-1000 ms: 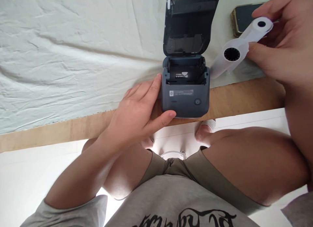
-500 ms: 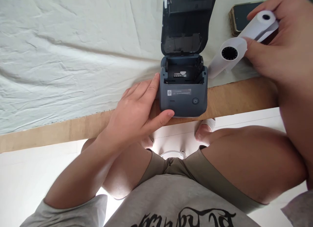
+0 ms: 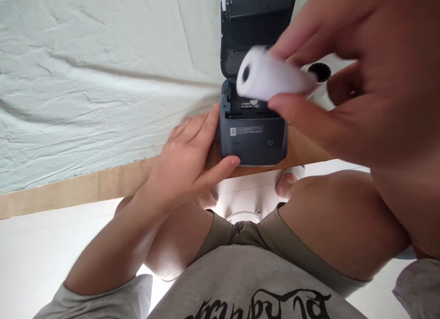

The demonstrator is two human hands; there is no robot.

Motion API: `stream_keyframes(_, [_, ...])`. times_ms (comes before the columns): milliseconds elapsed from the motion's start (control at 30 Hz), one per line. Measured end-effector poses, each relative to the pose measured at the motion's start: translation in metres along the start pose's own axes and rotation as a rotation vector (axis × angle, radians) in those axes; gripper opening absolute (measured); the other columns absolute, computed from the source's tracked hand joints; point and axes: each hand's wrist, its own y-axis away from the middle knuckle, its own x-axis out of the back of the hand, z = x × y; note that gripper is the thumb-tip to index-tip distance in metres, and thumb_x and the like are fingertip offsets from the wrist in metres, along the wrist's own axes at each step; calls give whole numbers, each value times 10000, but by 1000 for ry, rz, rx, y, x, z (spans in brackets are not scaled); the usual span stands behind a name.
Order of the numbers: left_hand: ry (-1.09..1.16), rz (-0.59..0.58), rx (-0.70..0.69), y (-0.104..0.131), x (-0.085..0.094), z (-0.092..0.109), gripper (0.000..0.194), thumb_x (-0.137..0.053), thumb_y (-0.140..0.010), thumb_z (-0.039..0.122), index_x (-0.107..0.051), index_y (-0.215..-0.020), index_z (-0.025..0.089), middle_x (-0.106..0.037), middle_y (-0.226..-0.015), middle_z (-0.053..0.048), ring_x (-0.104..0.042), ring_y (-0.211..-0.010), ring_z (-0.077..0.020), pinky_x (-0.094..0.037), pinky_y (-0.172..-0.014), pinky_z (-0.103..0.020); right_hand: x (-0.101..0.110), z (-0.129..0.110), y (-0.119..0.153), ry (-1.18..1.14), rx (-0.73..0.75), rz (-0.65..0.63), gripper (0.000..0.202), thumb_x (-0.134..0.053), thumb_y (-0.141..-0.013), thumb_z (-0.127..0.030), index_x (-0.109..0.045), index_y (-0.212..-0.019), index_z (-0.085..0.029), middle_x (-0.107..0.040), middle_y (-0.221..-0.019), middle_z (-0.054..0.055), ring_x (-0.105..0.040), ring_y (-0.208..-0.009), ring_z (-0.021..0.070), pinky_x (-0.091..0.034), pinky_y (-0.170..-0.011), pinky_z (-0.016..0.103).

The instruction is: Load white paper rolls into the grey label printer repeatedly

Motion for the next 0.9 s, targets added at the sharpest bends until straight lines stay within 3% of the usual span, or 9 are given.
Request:
stream_keyframes(133, [15,-7,-19,1,0,-3,945,-353,-1154,774,-389,-1811,95,-612,-1727,-225,-610,-1551,-428,-494,-1320,-576,0,-4,-3,290,145,65,470,-550,-982,-451,-629,-1441,-383,-663,-1386,-67,-704,-1206,68,-568,-1135,294])
stream_keyframes(233, [22,-8,-31,2,0,-5,953,-358,-1153,778,-357,-1828,105,-606,-1733,-221,-610,-1554,-424,-500,-1315,-575,-3,-5,-5,320,61,69,485,-575,-990,-527,-622,-1429,-328,-685,-1410,-52,-682,-1178,96,-444,-992,268])
stream_keyframes(400, [16,-6,-33,3,1,-5,924,-363,-1162,775,-368,-1829,135,-599,-1749,-196,-604,-1570,-411,-498,-1319,-560,-6,-17,-8,344,-51,14,466,-524,-1057,-609,-706,-1368,-313,-710,-1130,28,-609,-1050,124,-221,-875,293])
stream_keyframes(633, [13,11,-69,6,0,-7,970,-352,-1183,776,-353,-1818,42,-605,-1732,-243,-607,-1583,-407,-505,-1327,-547,-3,-21,-12,358,-98,-49,477,-487,-1099,-621,-779,-1357,-345,-708,-1039,61,-621,-1106,173,-239,-856,331])
stream_keyframes(733, [26,6,-79,7,-3,-10,970,-302,-1188,791,-359,-1811,49,-597,-1741,-245,-604,-1595,-418,-506,-1327,-573,-4,-14,-10,304,29,-42,401,-559,-1072,-594,-795,-1282,-346,-751,-1194,-4,-623,-1145,163,-278,-880,344])
stream_keyframes(900, [151,53,-96,9,-4,-8,940,-245,-1176,828,-249,-1865,188,-520,-1831,-189,-562,-1660,-405,-487,-1359,-568,-9,0,4,66,413,113,379,-459,-1117,-427,-782,-1031,-250,-674,-908,-6,-463,-863,47,-258,-841,295])
